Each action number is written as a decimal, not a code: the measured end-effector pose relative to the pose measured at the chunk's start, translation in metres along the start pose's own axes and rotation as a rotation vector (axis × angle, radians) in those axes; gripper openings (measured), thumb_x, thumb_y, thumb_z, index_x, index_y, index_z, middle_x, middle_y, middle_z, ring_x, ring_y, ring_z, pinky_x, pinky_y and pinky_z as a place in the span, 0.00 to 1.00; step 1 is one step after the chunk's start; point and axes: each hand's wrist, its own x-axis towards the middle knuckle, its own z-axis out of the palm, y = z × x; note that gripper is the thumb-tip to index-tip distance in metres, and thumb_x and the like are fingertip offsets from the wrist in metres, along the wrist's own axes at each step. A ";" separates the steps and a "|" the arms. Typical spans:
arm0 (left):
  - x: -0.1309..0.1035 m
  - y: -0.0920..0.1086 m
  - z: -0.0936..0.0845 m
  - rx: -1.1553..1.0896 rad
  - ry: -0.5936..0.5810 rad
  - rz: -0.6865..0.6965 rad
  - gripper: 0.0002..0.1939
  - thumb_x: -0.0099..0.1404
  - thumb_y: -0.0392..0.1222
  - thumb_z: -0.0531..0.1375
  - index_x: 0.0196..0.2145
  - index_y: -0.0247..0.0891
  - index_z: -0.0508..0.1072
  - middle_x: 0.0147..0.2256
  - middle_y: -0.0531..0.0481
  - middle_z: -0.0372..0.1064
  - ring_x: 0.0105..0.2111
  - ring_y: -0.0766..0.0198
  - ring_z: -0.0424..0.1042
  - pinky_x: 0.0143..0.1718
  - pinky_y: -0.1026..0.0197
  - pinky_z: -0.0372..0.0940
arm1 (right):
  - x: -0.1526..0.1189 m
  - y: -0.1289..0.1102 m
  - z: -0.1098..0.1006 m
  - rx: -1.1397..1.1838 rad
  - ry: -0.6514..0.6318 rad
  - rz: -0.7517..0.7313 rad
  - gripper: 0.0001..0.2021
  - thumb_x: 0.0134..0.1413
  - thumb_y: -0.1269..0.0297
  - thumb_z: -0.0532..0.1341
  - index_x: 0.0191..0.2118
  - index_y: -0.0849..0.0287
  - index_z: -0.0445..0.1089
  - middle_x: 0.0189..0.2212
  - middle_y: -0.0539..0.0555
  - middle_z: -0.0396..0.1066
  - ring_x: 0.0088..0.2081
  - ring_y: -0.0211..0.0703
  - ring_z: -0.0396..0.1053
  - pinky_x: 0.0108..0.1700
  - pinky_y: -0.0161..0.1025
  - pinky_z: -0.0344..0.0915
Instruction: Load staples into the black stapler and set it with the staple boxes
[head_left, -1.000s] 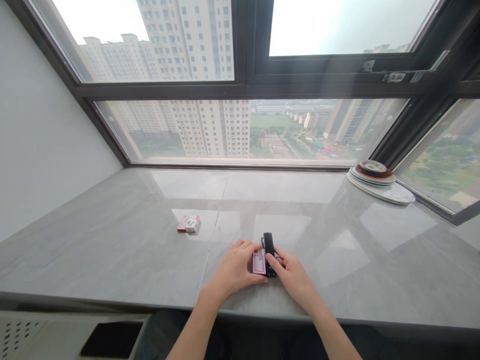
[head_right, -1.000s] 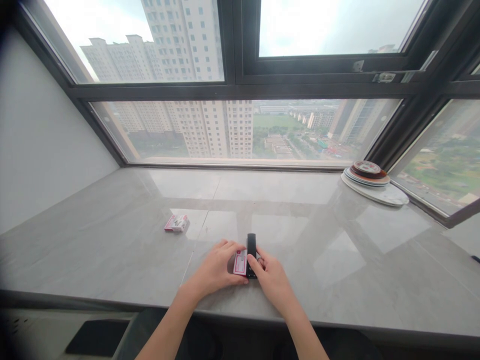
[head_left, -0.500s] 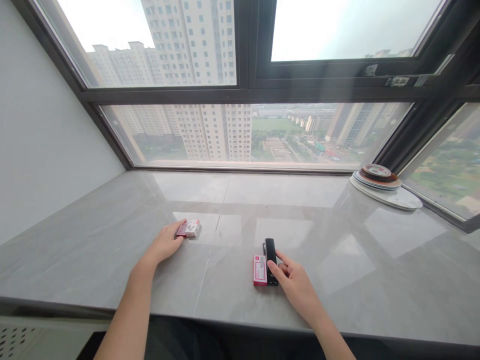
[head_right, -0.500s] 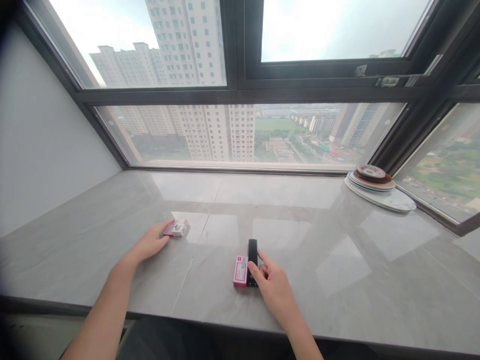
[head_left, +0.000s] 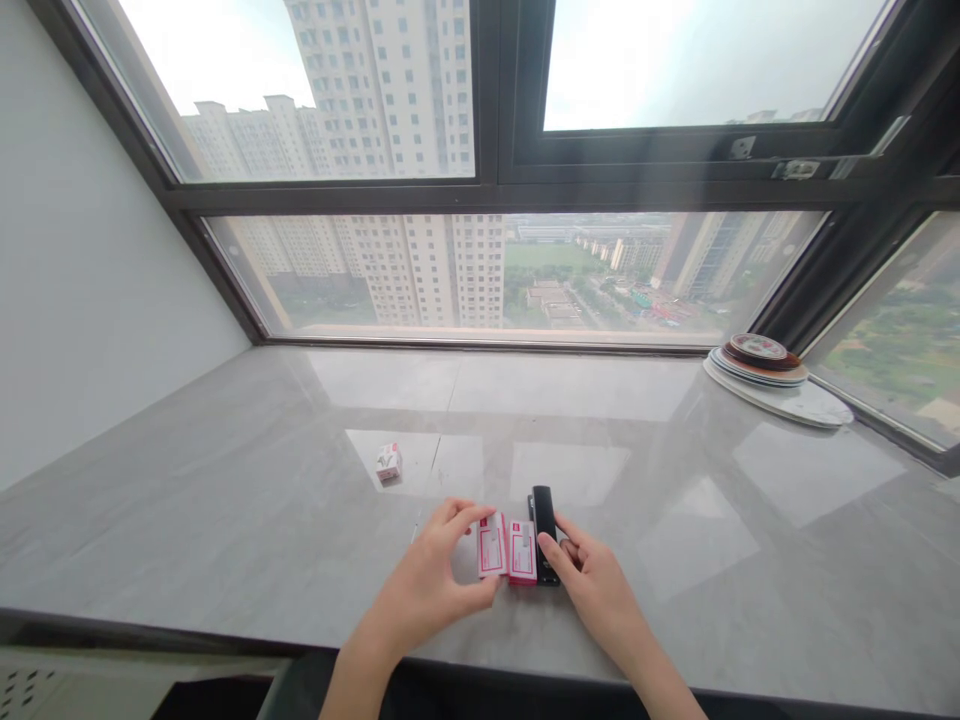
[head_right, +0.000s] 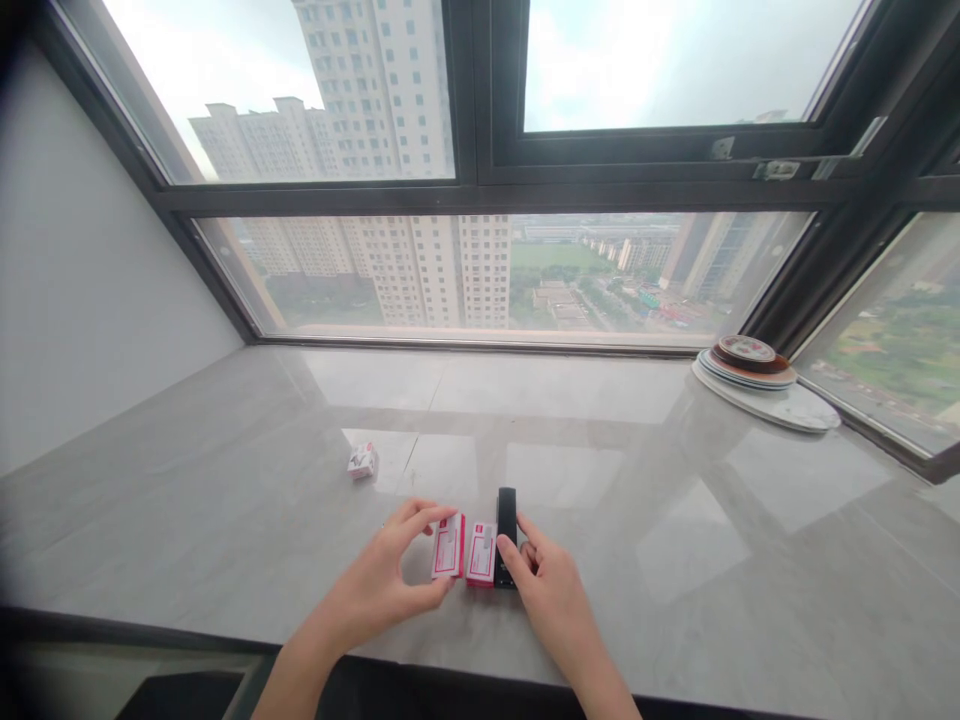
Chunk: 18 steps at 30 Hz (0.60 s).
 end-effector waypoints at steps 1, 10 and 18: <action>0.007 0.008 0.011 -0.015 -0.009 0.028 0.31 0.59 0.38 0.65 0.60 0.50 0.71 0.55 0.49 0.68 0.55 0.56 0.70 0.59 0.58 0.65 | 0.000 0.000 0.000 0.004 -0.002 -0.005 0.38 0.66 0.40 0.57 0.67 0.68 0.66 0.23 0.43 0.47 0.27 0.39 0.50 0.31 0.36 0.51; 0.021 0.004 0.030 -0.014 -0.062 -0.069 0.48 0.57 0.58 0.72 0.70 0.48 0.60 0.58 0.46 0.69 0.56 0.50 0.71 0.57 0.54 0.65 | -0.002 -0.002 -0.002 0.025 0.002 -0.004 0.37 0.66 0.38 0.55 0.67 0.64 0.67 0.22 0.46 0.57 0.26 0.42 0.56 0.31 0.37 0.56; 0.019 0.010 0.073 0.118 0.045 -0.238 0.32 0.79 0.59 0.41 0.67 0.39 0.66 0.58 0.39 0.73 0.56 0.48 0.73 0.56 0.53 0.63 | -0.007 -0.023 -0.009 0.000 -0.074 -0.096 0.33 0.70 0.38 0.48 0.63 0.57 0.73 0.35 0.56 0.76 0.39 0.53 0.71 0.48 0.46 0.68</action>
